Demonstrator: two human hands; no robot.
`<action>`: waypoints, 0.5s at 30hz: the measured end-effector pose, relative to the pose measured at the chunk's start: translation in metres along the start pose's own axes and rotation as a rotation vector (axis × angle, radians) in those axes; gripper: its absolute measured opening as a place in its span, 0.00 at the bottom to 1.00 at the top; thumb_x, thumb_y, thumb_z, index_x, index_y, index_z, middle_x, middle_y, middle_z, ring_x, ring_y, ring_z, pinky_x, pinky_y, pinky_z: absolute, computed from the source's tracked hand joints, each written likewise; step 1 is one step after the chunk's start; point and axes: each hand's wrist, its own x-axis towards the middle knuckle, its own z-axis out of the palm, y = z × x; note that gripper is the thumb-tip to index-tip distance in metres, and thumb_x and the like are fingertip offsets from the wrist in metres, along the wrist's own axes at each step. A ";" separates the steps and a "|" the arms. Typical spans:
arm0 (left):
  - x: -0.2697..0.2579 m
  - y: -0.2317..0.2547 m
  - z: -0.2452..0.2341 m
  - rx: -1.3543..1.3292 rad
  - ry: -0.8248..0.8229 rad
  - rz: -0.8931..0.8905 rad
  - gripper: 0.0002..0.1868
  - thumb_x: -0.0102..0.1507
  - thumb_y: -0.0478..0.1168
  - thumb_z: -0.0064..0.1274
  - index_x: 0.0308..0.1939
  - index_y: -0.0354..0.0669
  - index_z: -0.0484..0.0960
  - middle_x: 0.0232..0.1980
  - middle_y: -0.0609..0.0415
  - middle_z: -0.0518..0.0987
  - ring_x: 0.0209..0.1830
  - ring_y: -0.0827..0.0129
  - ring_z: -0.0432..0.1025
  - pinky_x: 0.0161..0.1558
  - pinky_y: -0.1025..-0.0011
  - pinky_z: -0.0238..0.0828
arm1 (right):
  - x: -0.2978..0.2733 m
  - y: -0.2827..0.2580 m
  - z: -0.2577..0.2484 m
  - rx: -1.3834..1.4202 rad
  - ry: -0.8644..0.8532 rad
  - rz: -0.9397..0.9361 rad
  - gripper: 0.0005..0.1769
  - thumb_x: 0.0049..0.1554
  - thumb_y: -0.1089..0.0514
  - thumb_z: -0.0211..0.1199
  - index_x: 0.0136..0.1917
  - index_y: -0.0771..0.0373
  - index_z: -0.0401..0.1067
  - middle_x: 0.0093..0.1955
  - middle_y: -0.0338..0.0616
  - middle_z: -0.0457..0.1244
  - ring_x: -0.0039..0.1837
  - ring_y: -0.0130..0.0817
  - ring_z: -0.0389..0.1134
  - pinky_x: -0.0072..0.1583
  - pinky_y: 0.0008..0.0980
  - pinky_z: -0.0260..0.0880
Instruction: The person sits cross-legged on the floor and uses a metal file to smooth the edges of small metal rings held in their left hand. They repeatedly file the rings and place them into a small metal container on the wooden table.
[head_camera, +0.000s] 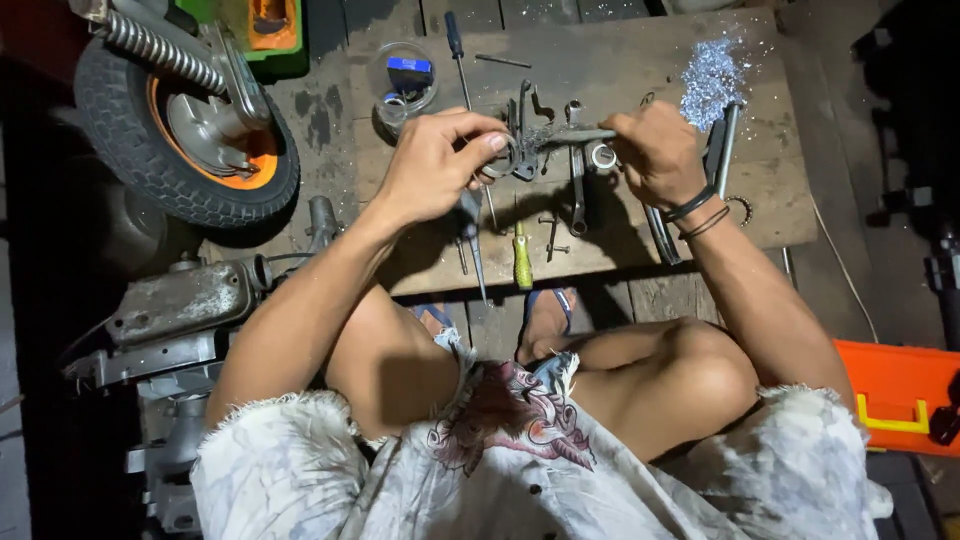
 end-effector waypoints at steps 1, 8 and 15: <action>0.000 -0.002 0.003 -0.006 -0.008 0.000 0.13 0.70 0.45 0.51 0.51 0.44 0.85 0.55 0.47 0.85 0.52 0.59 0.81 0.55 0.50 0.75 | 0.012 -0.013 -0.005 -0.003 -0.004 0.008 0.14 0.76 0.57 0.50 0.55 0.62 0.76 0.33 0.36 0.51 0.39 0.33 0.50 0.47 0.36 0.59; 0.002 0.009 0.004 0.014 -0.012 0.061 0.14 0.69 0.45 0.51 0.50 0.43 0.87 0.50 0.50 0.85 0.48 0.60 0.80 0.53 0.54 0.73 | 0.035 -0.033 -0.018 0.128 0.075 -0.149 0.09 0.72 0.64 0.54 0.54 0.65 0.75 0.36 0.42 0.62 0.38 0.34 0.58 0.44 0.36 0.61; 0.001 0.004 0.006 0.027 -0.030 0.054 0.14 0.69 0.45 0.52 0.50 0.42 0.87 0.50 0.48 0.86 0.47 0.60 0.81 0.52 0.52 0.75 | 0.068 -0.058 -0.039 0.273 0.169 -0.235 0.19 0.73 0.62 0.45 0.47 0.67 0.75 0.25 0.36 0.53 0.26 0.30 0.48 0.33 0.36 0.59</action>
